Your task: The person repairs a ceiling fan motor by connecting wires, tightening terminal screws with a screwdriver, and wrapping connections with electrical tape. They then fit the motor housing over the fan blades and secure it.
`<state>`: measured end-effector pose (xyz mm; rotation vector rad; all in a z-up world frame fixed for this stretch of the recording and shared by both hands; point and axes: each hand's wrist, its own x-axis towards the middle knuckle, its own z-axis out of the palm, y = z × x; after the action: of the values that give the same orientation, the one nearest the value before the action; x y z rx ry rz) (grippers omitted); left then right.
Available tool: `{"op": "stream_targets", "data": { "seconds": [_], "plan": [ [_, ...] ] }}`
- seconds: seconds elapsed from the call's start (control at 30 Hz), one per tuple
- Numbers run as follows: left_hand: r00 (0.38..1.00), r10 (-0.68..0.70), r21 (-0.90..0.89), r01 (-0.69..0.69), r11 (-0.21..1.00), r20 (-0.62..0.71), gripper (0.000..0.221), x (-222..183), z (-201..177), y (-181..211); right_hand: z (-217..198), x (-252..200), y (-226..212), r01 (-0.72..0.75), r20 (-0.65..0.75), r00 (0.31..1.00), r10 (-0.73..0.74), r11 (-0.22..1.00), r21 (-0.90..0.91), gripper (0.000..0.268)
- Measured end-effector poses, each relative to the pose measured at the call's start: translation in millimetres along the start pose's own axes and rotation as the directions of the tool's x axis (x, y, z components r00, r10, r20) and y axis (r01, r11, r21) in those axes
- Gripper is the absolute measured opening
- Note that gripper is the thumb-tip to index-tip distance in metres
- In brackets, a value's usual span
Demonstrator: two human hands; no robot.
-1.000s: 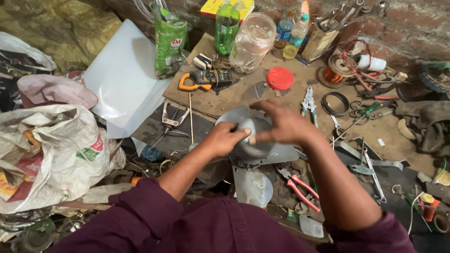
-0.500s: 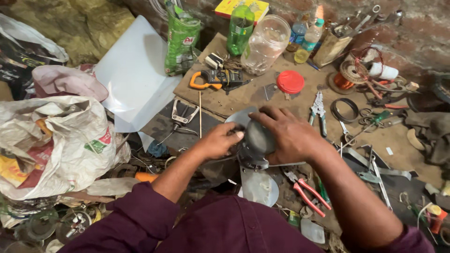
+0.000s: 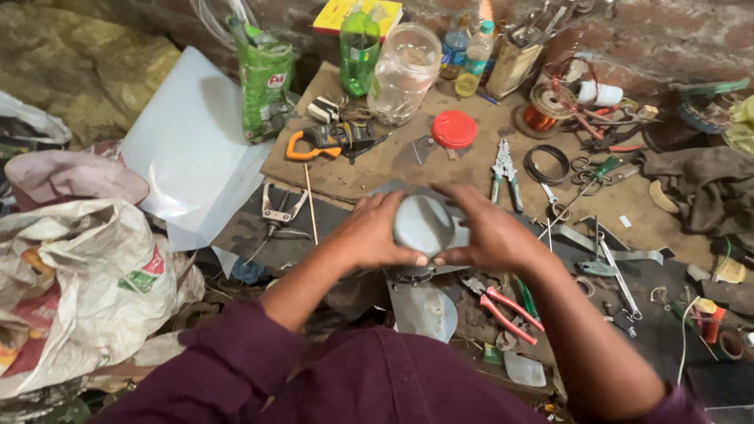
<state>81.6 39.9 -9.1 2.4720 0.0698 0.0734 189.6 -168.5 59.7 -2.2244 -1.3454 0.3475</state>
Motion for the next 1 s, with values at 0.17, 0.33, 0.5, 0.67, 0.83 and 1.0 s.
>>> {"op": "stream_targets", "data": {
  "seconds": [0.17,0.33,0.5,0.67,0.83,1.0],
  "plan": [
    [0.997,-0.038,0.121,0.029,0.992,0.072,0.123,-15,-24,31,52,-60,35,-0.344,-0.005,0.921,0.388,0.82,0.457,0.076],
    [0.979,0.134,0.402,-0.186,0.897,0.155,0.129,-4,-24,58,107,-75,48,-0.244,-0.096,0.93,0.356,0.789,0.563,0.053],
    [0.998,-0.005,0.148,-0.006,0.989,0.067,0.124,-3,-22,47,114,-64,46,-0.229,-0.221,0.893,0.393,0.817,0.528,0.049],
    [0.996,-0.089,0.065,0.09,0.994,-0.014,0.123,-17,-7,29,106,-52,42,-0.103,-0.355,0.895,0.271,0.898,0.428,0.056],
    [0.995,-0.02,-0.038,0.017,0.999,-0.093,0.12,-18,5,11,102,-48,38,0.003,-0.41,0.9,0.147,0.939,0.343,0.072],
    [0.941,-0.025,-0.392,-0.116,0.913,-0.337,0.114,-32,24,-3,103,-38,39,-0.015,-0.434,0.893,0.123,0.97,0.244,0.073]
  ]
}}
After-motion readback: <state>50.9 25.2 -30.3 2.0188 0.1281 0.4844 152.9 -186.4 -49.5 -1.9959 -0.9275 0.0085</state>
